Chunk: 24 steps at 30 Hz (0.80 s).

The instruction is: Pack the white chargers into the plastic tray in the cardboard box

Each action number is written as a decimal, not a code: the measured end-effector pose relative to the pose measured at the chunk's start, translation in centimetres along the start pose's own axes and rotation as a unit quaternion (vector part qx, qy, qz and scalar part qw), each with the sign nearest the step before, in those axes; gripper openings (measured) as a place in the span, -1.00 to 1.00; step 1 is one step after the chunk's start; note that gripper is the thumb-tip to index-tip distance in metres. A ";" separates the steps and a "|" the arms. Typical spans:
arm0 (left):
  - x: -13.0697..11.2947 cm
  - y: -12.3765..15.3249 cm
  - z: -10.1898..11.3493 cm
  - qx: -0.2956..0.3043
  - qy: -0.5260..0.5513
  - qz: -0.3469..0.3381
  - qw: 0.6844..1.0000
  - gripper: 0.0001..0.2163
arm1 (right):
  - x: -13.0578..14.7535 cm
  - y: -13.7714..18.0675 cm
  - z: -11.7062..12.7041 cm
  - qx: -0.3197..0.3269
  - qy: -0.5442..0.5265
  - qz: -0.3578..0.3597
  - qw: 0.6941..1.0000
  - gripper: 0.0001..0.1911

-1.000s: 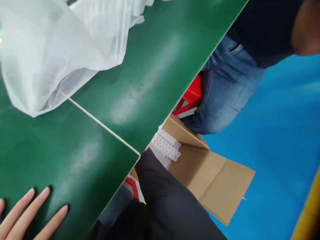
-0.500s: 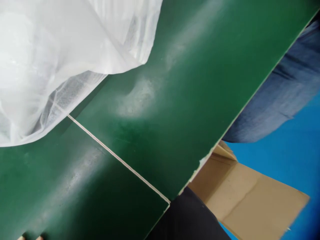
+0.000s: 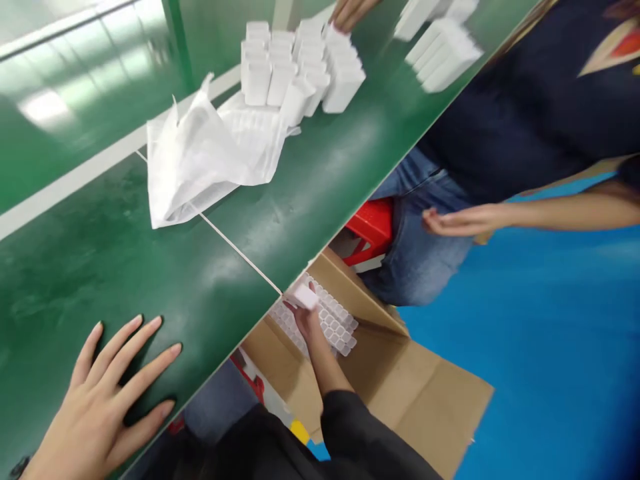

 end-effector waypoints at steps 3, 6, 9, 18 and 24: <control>-0.1 0.4 -0.2 -0.005 -0.028 -0.041 0.999 -0.46 | 5.0 5.0 0.5 -0.002 -0.042 0.041 0.998 -0.12; 0.5 0.6 -0.6 -0.023 -0.023 -0.044 0.998 -0.51 | 9.7 9.7 -1.9 0.037 -0.104 0.065 0.992 -0.16; 0.7 0.6 -0.2 -0.046 0.029 -0.026 0.998 -0.46 | 12.7 12.3 -8.6 0.151 -0.139 0.078 0.976 -0.13; 1.3 6.5 9.1 -0.276 0.092 -0.026 0.956 -0.17 | 7.6 17.8 -34.9 0.518 -0.100 -0.119 0.841 -0.10; 9.0 14.5 10.5 -0.328 0.019 0.132 0.935 -0.38 | 1.2 21.3 -46.6 0.622 -0.040 -0.190 0.758 -0.21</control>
Point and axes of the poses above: each hand's wrist, its own y-axis away from the middle knuckle, its own z-axis out of the back of the hand, x = y × z, the point moved 9 cm from there along -y, towards the middle knuckle
